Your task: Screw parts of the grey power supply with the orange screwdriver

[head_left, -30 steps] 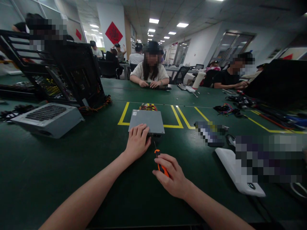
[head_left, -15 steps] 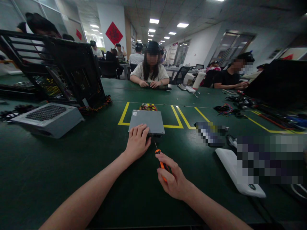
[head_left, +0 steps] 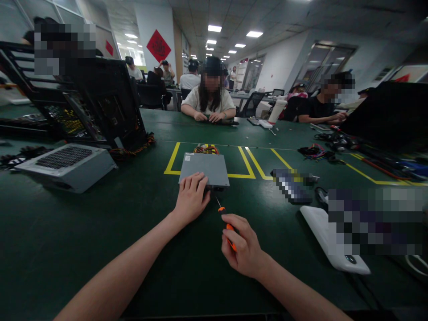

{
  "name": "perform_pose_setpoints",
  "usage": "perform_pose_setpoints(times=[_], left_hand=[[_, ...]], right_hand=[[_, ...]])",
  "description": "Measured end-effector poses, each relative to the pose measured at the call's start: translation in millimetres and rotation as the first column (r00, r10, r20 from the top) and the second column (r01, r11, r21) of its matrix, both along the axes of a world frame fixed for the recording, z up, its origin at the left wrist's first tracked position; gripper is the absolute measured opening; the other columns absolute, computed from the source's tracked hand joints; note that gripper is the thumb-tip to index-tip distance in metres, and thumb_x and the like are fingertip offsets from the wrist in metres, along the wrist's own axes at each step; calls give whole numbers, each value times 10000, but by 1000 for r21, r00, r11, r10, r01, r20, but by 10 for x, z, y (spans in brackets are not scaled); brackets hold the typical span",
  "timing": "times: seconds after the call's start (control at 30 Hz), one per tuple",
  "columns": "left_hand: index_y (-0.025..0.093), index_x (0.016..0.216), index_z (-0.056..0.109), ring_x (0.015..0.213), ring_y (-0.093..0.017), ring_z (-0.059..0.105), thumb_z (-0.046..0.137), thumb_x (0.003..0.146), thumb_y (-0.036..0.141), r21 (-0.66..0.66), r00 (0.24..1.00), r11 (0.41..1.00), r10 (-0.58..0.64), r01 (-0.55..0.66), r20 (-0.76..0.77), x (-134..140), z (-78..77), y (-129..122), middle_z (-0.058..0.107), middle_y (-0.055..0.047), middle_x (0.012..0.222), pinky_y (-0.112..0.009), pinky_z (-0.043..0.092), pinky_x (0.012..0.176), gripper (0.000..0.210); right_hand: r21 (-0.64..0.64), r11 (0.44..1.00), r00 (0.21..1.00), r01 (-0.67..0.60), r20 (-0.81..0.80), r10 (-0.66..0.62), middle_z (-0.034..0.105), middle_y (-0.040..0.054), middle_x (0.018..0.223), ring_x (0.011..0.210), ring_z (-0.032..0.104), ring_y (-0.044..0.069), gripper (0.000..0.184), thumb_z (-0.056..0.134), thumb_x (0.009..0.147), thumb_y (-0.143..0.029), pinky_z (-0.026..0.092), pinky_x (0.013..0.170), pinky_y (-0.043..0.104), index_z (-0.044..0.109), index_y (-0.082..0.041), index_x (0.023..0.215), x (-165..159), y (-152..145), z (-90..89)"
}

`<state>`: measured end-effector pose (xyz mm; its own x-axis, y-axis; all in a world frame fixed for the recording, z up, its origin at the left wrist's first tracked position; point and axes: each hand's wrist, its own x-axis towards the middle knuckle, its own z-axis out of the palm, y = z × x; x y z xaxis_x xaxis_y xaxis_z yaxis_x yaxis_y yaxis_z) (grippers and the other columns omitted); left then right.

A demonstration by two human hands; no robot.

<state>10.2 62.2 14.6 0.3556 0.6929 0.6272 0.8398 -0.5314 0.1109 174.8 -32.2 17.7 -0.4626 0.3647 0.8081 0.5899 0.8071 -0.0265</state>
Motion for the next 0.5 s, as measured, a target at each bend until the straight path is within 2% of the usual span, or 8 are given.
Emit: perform_pose_setpoints(times=[0.07,0.17,0.27,0.33,0.5], left_hand=[[163,1146,451,1159,-261,385,462,820,260,-1,1000,1000,0,0,5,-1,-1,3,482,-124,1204,-431,289,952,339],[167,1149,448,1159,-265,385,466,818,255,3,1000,1000,-9,9,9,-2,-3,7,483,-128,1200,-441,290,948,343],[166,1150,447,1158,-266,386,461,820,256,4,1000,1000,-10,10,7,-2,-2,7,479,-128,1201,-437,291,947,342],[164,1147,449,1160,-262,385,461,821,256,3,1000,1000,-3,3,5,0,2,3,476,-126,1204,-430,293,950,339],[163,1143,452,1151,-262,391,481,808,245,4,1000,1000,7,-7,6,7,13,-5,484,-122,1198,-436,297,948,346]], right_hand=[[34,997,996,68,48,-70,519,123,1047,966,504,238,234,541,724,-103,495,735,404,479,-170,940,7,-9,11],[84,987,986,136,81,-143,575,104,990,828,543,188,176,566,755,-191,493,631,323,504,-195,920,26,-16,3],[-12,997,995,79,59,-78,586,107,992,806,578,142,216,498,782,-119,494,615,250,465,-176,988,35,-12,-38],[-68,997,999,36,36,-33,590,121,1005,813,591,146,221,483,766,-87,493,620,253,447,-158,972,31,-10,-57],[-81,996,990,41,139,-30,636,88,943,662,563,158,83,527,749,-187,443,556,308,486,-177,821,19,-13,-5]])
